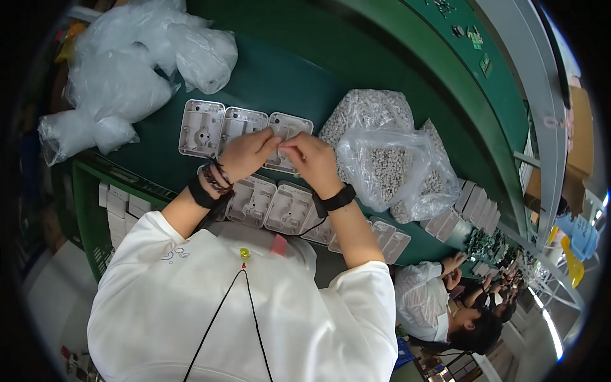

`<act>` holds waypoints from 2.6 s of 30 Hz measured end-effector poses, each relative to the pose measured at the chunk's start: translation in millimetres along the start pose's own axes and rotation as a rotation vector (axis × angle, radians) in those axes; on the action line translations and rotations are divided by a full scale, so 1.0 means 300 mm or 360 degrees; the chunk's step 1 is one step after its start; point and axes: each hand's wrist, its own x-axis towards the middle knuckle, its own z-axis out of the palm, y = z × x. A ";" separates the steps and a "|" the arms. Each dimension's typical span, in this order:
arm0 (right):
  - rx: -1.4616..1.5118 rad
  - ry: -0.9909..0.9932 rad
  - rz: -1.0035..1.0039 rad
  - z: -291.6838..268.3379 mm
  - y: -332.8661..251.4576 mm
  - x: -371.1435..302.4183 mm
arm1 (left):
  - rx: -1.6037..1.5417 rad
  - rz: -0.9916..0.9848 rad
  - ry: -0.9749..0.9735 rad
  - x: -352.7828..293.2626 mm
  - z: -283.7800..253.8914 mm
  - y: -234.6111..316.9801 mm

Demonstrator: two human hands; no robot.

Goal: Assembling small white electronic components into clear plastic housings on a production line.

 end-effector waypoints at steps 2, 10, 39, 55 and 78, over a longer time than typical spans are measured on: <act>0.0004 0.0156 0.0040 -0.017 0.003 0.040 | 0.0430 0.0043 0.0218 0.005 -0.001 -0.003; -0.0906 -0.0082 -0.0564 -0.005 0.069 0.144 | 0.0865 -0.0184 0.0030 0.023 0.063 -0.083; -0.0461 -0.0086 0.0041 0.100 0.181 0.091 | 0.0630 0.0068 -0.0109 -0.036 -0.069 -0.104; -0.0703 0.0013 -0.0383 0.313 -0.184 0.040 | -0.2194 -0.0768 -0.0141 -0.131 -0.138 -0.139; -0.0635 -0.0294 -0.0615 0.240 -0.073 0.279 | -0.0361 -0.0337 0.0275 -0.141 -0.206 -0.246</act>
